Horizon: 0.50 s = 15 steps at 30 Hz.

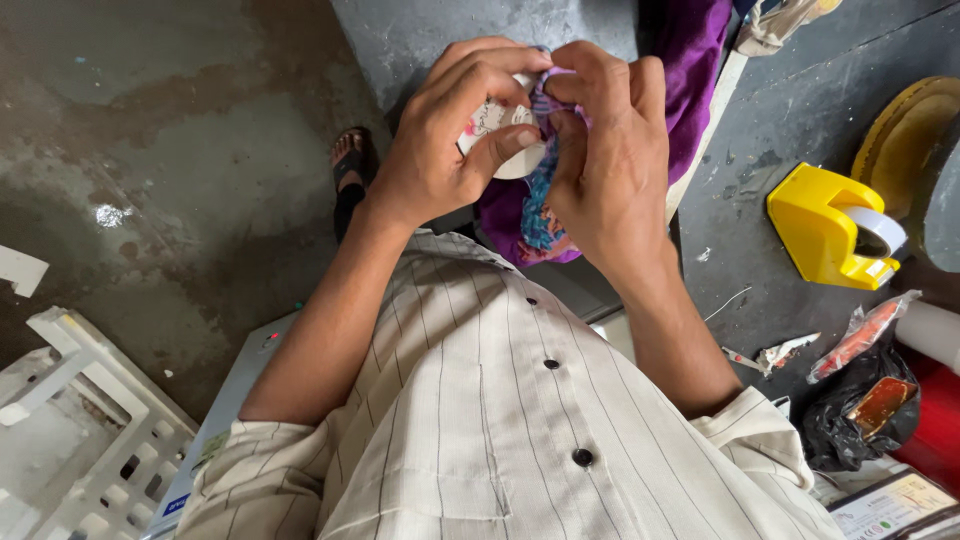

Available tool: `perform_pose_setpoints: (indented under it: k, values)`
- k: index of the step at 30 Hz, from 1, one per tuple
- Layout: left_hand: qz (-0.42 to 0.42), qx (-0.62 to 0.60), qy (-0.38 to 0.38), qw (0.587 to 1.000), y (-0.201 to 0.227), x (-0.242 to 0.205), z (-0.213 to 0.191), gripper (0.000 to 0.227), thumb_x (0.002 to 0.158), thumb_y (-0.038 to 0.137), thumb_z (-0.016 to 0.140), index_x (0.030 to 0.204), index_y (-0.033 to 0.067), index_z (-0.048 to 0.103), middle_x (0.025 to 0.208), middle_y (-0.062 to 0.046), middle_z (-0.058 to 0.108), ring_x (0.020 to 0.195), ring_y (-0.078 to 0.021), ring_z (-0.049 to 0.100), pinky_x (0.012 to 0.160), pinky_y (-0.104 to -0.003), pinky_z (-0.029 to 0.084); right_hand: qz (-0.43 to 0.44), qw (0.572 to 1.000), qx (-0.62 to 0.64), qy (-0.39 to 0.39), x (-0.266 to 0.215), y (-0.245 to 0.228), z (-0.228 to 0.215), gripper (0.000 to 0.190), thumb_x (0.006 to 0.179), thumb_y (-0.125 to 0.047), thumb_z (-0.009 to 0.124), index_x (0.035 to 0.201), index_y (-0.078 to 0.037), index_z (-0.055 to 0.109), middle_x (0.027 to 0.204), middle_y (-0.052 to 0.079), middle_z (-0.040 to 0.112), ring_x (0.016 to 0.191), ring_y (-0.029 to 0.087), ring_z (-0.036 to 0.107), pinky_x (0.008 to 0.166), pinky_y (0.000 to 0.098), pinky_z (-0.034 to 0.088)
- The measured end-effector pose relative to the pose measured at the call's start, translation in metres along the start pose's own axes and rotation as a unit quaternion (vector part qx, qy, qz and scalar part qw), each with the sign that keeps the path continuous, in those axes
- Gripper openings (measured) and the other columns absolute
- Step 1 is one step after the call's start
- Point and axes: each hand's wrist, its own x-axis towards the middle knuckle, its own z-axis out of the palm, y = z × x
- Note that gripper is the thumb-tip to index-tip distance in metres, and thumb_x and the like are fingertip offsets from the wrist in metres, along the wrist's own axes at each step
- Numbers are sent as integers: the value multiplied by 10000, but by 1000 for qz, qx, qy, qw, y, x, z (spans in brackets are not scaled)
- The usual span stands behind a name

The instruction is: The person wipes the lid of a small plastic container with a colorful cloth, then uses a needle to poke a hole in the center of the lid. Afterward, they wipe the exterior of the container with the cloth.

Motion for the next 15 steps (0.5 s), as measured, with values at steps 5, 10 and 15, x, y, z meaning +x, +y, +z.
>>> perform_pose_setpoints:
  k: [5, 10, 15]
  values:
    - [12, 7, 8, 1000, 2, -3, 1, 265, 1059, 230, 763, 1112, 26, 602, 1384, -89, 670, 1302, -310, 605, 1112, -395, 503, -7, 1000, -8, 10, -8, 2, 2, 491, 887, 219, 597, 1323, 14, 502, 1178, 136, 689, 1054, 326, 538, 928, 406, 443]
    - [21, 25, 21, 999, 4, -3, 3, 257, 1067, 256, 714, 1097, 28, 597, 1367, -106, 679, 1344, -331, 610, 1121, -418, 496, -11, 999, -44, 26, -21, 17, -1, 479, 843, 234, 597, 1265, 16, 532, 1206, 147, 689, 1050, 346, 560, 922, 427, 466]
    - [23, 29, 27, 999, -1, 4, -3, 289, 1109, 296, 656, 1081, 20, 572, 1381, -141, 667, 1321, -338, 618, 1118, -431, 496, 141, 959, 231, 85, -39, 28, 3, 262, 963, 124, 683, 1165, 12, 560, 1093, 149, 641, 966, 238, 658, 842, 303, 531]
